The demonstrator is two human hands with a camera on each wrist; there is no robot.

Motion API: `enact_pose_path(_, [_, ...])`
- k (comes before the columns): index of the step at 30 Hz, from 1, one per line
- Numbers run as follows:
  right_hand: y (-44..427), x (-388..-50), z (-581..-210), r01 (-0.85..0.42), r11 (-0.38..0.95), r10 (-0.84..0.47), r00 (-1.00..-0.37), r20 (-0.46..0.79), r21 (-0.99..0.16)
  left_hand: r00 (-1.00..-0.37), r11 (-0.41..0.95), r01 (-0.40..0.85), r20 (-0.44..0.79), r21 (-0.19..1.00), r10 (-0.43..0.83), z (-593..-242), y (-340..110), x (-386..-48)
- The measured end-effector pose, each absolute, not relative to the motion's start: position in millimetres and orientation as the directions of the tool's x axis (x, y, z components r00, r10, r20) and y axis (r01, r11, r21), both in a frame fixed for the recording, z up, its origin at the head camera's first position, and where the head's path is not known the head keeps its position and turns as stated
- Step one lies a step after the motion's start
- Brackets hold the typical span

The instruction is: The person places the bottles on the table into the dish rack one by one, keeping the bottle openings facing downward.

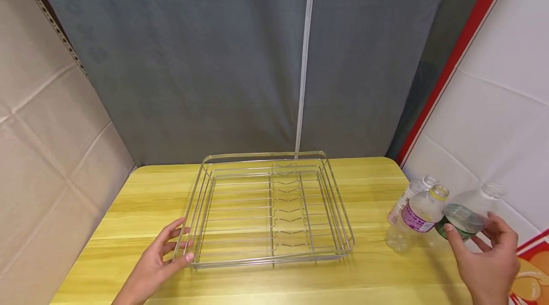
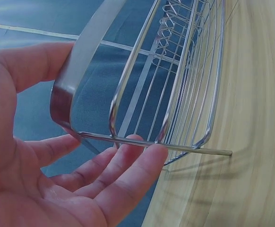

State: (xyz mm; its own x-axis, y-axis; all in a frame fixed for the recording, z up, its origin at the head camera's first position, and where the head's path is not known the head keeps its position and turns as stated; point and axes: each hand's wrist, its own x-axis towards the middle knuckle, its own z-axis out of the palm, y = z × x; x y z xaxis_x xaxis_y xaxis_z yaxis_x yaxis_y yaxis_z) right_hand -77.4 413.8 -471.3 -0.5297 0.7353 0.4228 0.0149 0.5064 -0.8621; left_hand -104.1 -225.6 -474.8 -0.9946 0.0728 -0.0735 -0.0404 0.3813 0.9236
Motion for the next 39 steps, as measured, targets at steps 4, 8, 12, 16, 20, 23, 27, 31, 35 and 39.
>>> enact_pose_path(4, [410.8,-74.0,-460.0,-0.035,0.564,0.708,-0.494,0.504,-0.825,-0.994,0.399,-0.053,-0.087,0.915,0.065,-473.9,-225.6,-105.1])
enact_pose_path(8, [406.5,-72.1,-448.3,-0.108,0.629,0.656,-0.457,0.600,-0.770,-0.994,0.416,-0.059,-0.091,0.908,0.057,-474.2,-225.5,-105.0])
enact_pose_path(12, [405.1,-68.4,-441.1,-0.137,0.683,0.609,-0.436,0.663,-0.717,-0.994,0.419,-0.060,-0.092,0.906,0.057,-473.8,-225.3,-104.9])
enact_pose_path(16, [403.7,-65.5,-434.8,-0.140,0.703,0.588,-0.437,0.680,-0.698,-0.994,0.421,-0.063,-0.095,0.905,0.056,-472.4,-225.1,-104.9])
enact_pose_path(20, [399.4,-62.9,-427.0,-0.146,0.708,0.582,-0.435,0.687,-0.691,-0.994,0.427,-0.058,-0.091,0.903,0.058,-470.8,-225.3,-104.8])
enact_pose_path(23, [393.3,-58.9,-419.1,-0.161,0.712,0.566,-0.444,0.695,-0.683,-0.995,0.434,-0.051,-0.085,0.900,0.060,-469.6,-225.9,-104.8])
enact_pose_path(27, [382.9,-54.1,-408.4,-0.184,0.711,0.546,-0.464,0.697,-0.679,-0.995,0.444,-0.045,-0.079,0.895,0.058,-469.4,-227.7,-106.1])
enact_pose_path(31, [372.1,-54.1,-400.8,-0.230,0.698,0.535,-0.461,0.708,-0.678,-0.996,0.451,-0.027,-0.061,0.892,0.060,-468.7,-229.3,-107.0])
enact_pose_path(35, [363.3,-56.9,-396.1,-0.398,0.664,0.457,-0.453,0.765,-0.633,-0.998,0.480,0.017,-0.011,0.877,0.056,-466.6,-230.5,-107.0])
enact_pose_path(39, [353.9,-58.4,-393.0,-0.472,0.669,0.348,-0.485,0.802,-0.575,-0.998,0.495,0.065,0.046,0.866,0.051,-463.6,-231.7,-108.2])
